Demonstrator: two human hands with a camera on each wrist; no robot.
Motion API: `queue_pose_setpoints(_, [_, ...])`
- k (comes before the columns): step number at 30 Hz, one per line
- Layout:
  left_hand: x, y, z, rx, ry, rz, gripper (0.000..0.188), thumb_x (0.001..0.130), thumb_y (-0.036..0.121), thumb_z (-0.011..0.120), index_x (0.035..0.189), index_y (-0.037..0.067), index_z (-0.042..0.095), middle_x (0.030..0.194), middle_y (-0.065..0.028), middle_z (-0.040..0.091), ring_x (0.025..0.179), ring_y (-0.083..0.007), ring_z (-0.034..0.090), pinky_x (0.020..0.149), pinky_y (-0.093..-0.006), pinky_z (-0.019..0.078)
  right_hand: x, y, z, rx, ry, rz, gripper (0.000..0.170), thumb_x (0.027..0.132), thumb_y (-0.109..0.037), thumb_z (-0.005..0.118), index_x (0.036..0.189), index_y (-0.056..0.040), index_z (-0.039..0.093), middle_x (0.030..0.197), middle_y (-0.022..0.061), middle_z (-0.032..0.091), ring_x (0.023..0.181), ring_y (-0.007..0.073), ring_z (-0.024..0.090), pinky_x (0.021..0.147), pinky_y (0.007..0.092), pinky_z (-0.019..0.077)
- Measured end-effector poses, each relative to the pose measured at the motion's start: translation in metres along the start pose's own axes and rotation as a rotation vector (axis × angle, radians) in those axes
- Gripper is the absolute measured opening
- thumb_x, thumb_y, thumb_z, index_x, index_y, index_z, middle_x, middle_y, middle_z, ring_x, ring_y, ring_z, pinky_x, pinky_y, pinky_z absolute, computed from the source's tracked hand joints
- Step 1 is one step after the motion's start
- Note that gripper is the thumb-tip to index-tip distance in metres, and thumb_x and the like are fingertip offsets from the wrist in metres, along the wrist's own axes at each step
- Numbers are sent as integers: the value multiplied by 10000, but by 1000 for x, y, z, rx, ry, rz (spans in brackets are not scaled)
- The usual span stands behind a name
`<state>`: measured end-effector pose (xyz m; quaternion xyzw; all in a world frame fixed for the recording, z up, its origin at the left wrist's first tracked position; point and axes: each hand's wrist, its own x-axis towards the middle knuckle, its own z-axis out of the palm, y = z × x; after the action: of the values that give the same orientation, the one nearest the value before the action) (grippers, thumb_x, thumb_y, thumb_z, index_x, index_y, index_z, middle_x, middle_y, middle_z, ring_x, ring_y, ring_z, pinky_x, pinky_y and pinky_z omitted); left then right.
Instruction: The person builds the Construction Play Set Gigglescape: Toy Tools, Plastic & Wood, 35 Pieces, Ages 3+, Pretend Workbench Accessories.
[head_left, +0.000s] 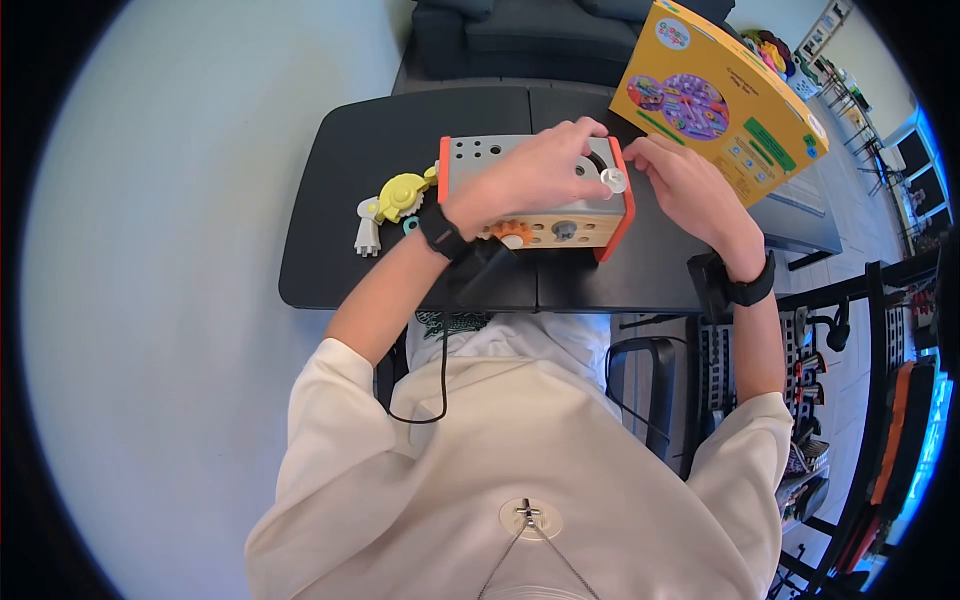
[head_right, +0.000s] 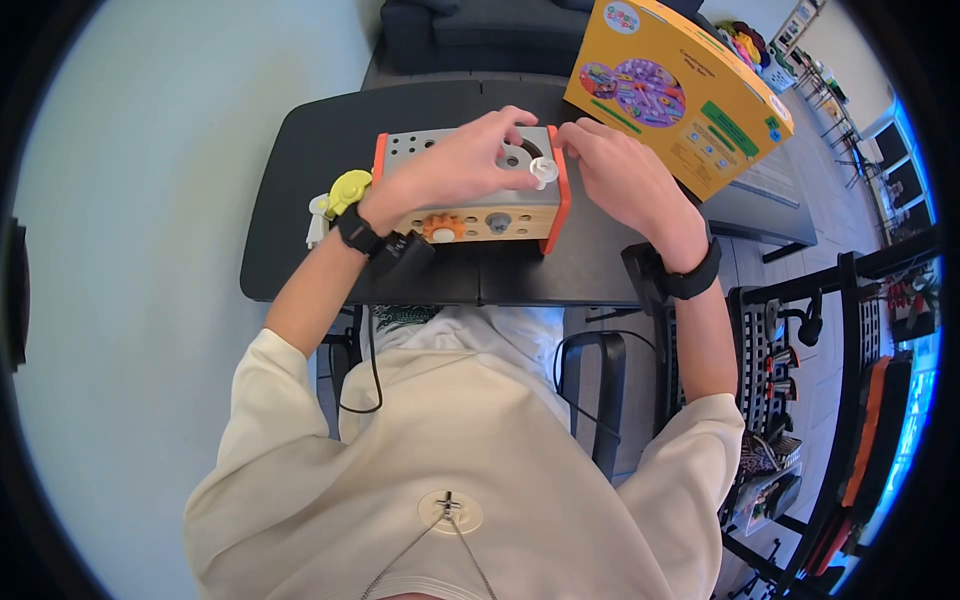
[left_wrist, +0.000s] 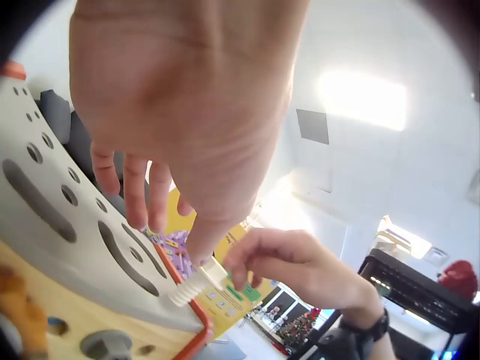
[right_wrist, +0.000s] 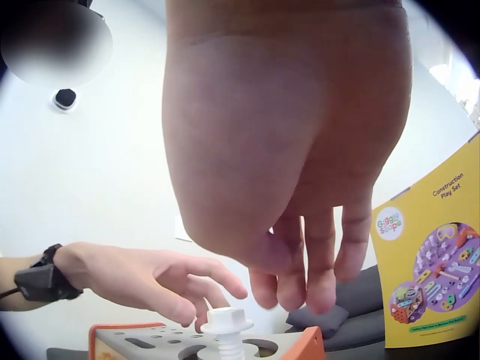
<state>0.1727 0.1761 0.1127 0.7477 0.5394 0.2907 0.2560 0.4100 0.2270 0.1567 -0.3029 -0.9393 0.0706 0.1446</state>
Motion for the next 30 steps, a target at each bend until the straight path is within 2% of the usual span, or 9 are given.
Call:
queue_pose_setpoints(2, [2,6,16,91,87,47,938,853,477,866,1565,38,442,1397,-203,586,1247,-342,618,1031,-442,512,5,1,6,64,78,-62,243,959,3,560,1140,-16,721,1071,173,733,1036,395,695,876,462,550])
queue_pose_setpoints(4, [6,9,28,178,172,93,976,852,474,867,1599,48,404,1437,-218,554,1310,-375,577,1075,-469,483,10,-1,9,155,-33,-58,304,931,36,565,1191,-29,708,1119,176,724,1067,383,684,889,457,546])
queue_pose_setpoints(6, [9,10,34,239,220,123,1007,847,472,870,1622,59,377,1460,-226,531,1352,-420,526,1111,-523,441,10,3,14,171,-37,-76,309,924,43,567,1190,-25,708,1109,178,727,1059,384,685,884,453,547])
queue_pose_setpoints(12, [6,-1,28,221,276,153,1014,824,394,891,1627,68,364,1448,-221,533,1323,-420,532,1109,-526,438,8,14,13,179,-64,-42,295,895,61,562,1138,-15,709,1038,184,737,1007,389,695,850,438,547])
queue_pose_setpoints(14, [3,-14,18,231,269,149,998,828,364,887,1626,71,365,1451,-221,531,1321,-421,529,1111,-522,439,4,18,6,193,-52,-24,290,889,65,555,1122,-13,708,997,182,733,984,387,698,836,439,545])
queue_pose_setpoints(17, [3,-26,0,251,200,70,959,865,313,864,1636,77,343,1491,-239,507,1349,-438,505,1150,-510,425,3,23,2,145,-184,103,293,885,68,534,1110,-13,704,904,180,703,945,382,696,817,453,540])
queue_pose_setpoints(19, [3,-23,-2,-83,96,108,997,869,337,866,1649,67,307,1528,-257,485,1392,-453,484,1187,-514,402,5,24,9,109,-41,23,276,901,49,535,1109,-12,706,922,175,687,942,379,691,802,453,534])
queue_pose_setpoints(22, [4,-2,17,31,107,173,1031,870,364,869,1657,52,279,1557,-271,475,1438,-457,461,1209,-513,388,12,14,23,204,16,-84,286,902,27,567,1143,-20,713,1006,171,697,961,382,686,811,455,533])
queue_pose_setpoints(30, [11,-13,23,55,153,154,1057,851,412,870,1654,40,291,1512,-259,530,1437,-447,472,1228,-528,350,3,1,13,209,-40,-62,259,996,-34,567,1213,-21,709,1084,182,707,1000,373,686,859,464,536])
